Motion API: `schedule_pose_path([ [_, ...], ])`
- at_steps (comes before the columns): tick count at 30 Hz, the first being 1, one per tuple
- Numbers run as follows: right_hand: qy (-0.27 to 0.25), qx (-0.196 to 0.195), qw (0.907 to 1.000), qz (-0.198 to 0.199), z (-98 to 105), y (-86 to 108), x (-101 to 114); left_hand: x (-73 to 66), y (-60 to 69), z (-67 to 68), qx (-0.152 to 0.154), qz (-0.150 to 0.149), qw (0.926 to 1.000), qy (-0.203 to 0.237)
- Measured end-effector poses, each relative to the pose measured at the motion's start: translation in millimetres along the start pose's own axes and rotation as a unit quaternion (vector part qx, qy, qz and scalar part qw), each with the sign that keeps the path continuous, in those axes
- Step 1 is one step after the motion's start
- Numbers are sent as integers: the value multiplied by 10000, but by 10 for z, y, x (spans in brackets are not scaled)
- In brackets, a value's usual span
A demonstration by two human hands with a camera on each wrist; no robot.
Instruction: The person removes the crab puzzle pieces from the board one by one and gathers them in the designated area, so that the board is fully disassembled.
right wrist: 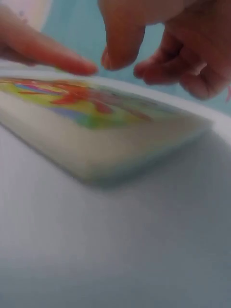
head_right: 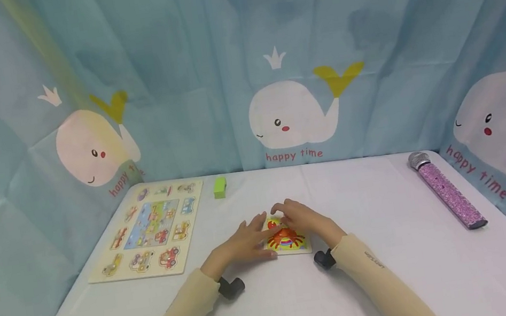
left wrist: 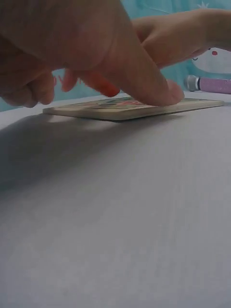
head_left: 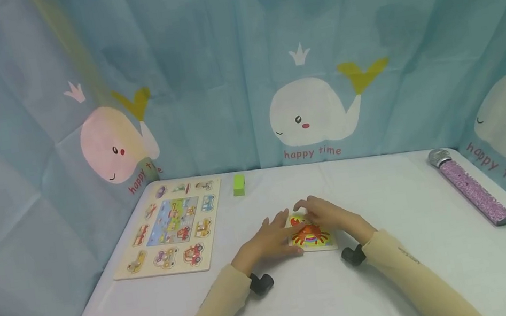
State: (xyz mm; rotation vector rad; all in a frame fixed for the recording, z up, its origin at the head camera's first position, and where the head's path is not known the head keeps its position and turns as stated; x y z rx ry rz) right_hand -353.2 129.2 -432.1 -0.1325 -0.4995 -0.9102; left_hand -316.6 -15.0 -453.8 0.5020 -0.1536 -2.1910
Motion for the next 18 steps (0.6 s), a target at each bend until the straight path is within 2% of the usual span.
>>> schedule_pose_path([
  [3, -19, 229, 9997, -116, -50, -58, 35, 3, -11, -33, 57, 88, 9996, -274],
  [6, 197, 349, 9991, -162, -78, -83, 51, -14, -8, -43, 69, 129, 9988, -474],
  [13, 648, 354, 9971, -174, -79, -114, 55, -75, 21, -2, -10, 101, 9994, -320],
  [18, 710, 465, 9958, -344, -117, -123, 55, -75, 40, -11, 43, 152, 9996, -246],
])
Point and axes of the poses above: each hand's wrist, its own y-axis away from the middle knuckle, its own z-axis out of the back of the hand, x = y × z, the point moved 5 cm from there along -y, towards the middle knuckle, and after that the axes turned 7 degrees about x, right-handed, at the moved point
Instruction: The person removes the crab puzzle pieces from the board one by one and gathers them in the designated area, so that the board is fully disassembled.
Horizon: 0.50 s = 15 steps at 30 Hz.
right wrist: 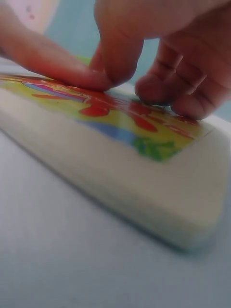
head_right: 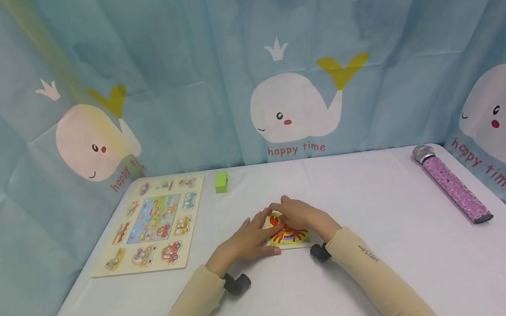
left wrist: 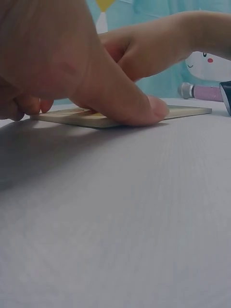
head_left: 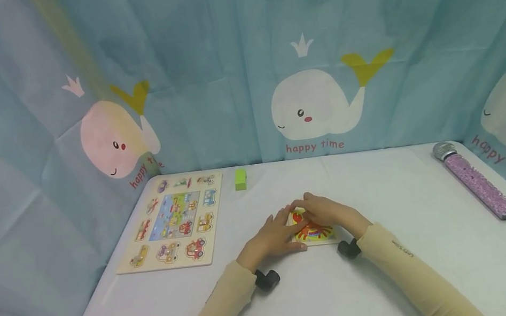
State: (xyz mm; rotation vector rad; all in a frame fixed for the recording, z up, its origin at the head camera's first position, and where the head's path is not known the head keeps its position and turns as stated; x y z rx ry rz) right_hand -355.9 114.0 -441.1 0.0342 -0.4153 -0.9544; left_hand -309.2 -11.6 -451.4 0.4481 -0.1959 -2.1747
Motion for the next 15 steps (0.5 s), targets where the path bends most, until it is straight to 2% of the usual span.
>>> schedule_pose_path([
  [8, -173, 121, 9997, -95, 23, 24, 79, 7, -1, -13, 5, 14, 10000, 89],
  [15, -267, -108, 9995, -92, 25, -6, 35, 3, 15, -3, 29, -4, 9996, 298],
])
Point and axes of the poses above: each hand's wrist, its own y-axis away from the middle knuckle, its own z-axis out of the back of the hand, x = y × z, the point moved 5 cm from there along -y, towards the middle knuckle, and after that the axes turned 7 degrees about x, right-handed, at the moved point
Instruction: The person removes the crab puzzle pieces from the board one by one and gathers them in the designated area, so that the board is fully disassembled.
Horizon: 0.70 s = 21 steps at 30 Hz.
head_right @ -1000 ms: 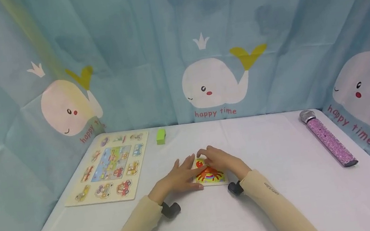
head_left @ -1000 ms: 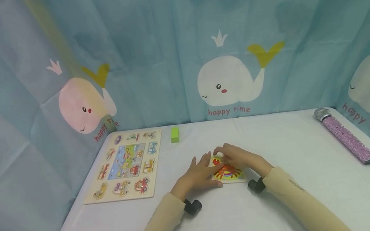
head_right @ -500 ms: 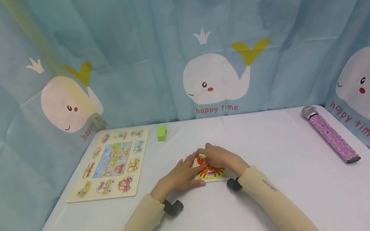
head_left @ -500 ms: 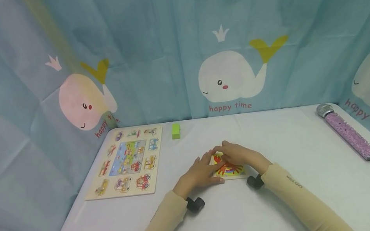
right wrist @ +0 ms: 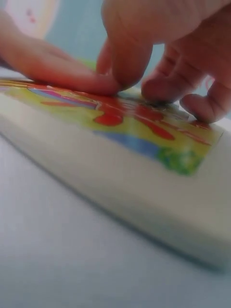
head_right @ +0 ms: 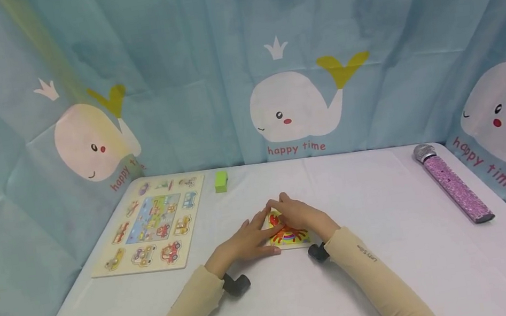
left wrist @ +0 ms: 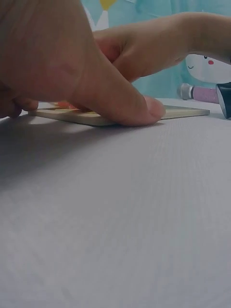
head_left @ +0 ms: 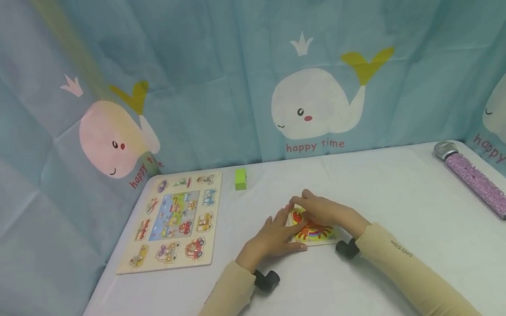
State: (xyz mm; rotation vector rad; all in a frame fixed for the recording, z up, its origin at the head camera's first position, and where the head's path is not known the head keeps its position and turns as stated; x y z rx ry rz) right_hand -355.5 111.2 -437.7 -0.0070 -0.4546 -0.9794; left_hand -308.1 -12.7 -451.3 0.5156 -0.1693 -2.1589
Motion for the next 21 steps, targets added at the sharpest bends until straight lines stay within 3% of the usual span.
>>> schedule_pose_path([
  [3, -107, -195, 9997, -69, 11, -8, -18, 8, -3, 3, 21, 25, 10000, 30],
  [9, -209, -598, 9978, 170, 13, -9, -54, 19, -11, -5, 55, 82, 9999, 42],
  [13, -480, -669, 9962, 283, 0, -2, -115, 12, -11, -6, 59, 77, 9999, 29],
  [21, -1609, -573, 9845, 400, 25, -14, -207, 0, -3, -8, 57, 132, 9999, 19],
])
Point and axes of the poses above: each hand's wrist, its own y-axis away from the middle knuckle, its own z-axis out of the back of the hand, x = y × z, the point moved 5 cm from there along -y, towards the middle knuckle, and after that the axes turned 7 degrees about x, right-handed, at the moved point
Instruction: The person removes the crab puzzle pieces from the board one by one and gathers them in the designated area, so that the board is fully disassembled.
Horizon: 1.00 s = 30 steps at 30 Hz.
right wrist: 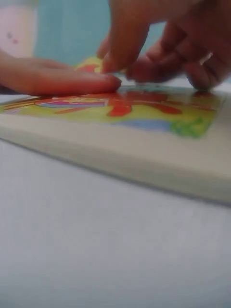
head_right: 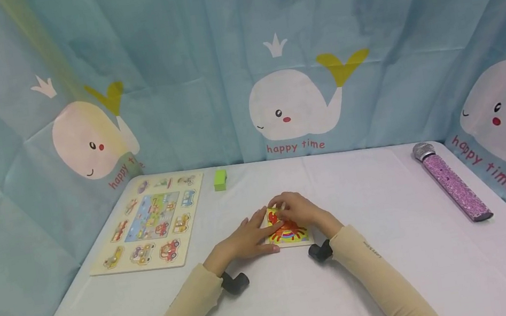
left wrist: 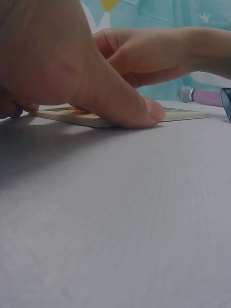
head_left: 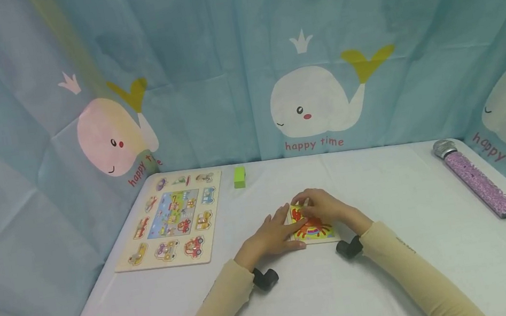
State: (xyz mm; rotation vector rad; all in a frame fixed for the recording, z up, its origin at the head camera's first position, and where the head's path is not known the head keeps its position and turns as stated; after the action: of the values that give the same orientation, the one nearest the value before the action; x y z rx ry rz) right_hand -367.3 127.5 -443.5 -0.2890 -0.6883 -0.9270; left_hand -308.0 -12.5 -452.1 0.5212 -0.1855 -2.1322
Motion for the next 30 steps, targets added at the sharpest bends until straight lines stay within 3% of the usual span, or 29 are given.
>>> schedule_pose_path([
  [3, -347, -83, 9993, -68, 62, -6, -72, -14, -12, 2, -5, 5, 10000, -30],
  [7, -811, -263, 9939, -697, 212, 59, -250, -30, -20, -1, 41, 42, 10000, 76],
  [11, -1223, -579, 9802, -1449, 453, 208, -472, -19, -19, -3, 65, 76, 9997, 233],
  [16, -1193, -750, 9696, -2003, 724, 398, -752, 32, -2, -15, 8, 34, 9996, 279],
  [20, -1133, -640, 9652, -2270, 818, 499, -933, 68, 13, -18, -19, 26, 9995, 307],
  [24, -1180, -499, 9651, -2282, 801, 535, -1022, 71, 24, -18, -59, -29, 9995, 295],
  [30, -808, -763, 9688, -2217, 764, 537, -1045, 45, -21, -35, -134, -192, 9993, 287],
])
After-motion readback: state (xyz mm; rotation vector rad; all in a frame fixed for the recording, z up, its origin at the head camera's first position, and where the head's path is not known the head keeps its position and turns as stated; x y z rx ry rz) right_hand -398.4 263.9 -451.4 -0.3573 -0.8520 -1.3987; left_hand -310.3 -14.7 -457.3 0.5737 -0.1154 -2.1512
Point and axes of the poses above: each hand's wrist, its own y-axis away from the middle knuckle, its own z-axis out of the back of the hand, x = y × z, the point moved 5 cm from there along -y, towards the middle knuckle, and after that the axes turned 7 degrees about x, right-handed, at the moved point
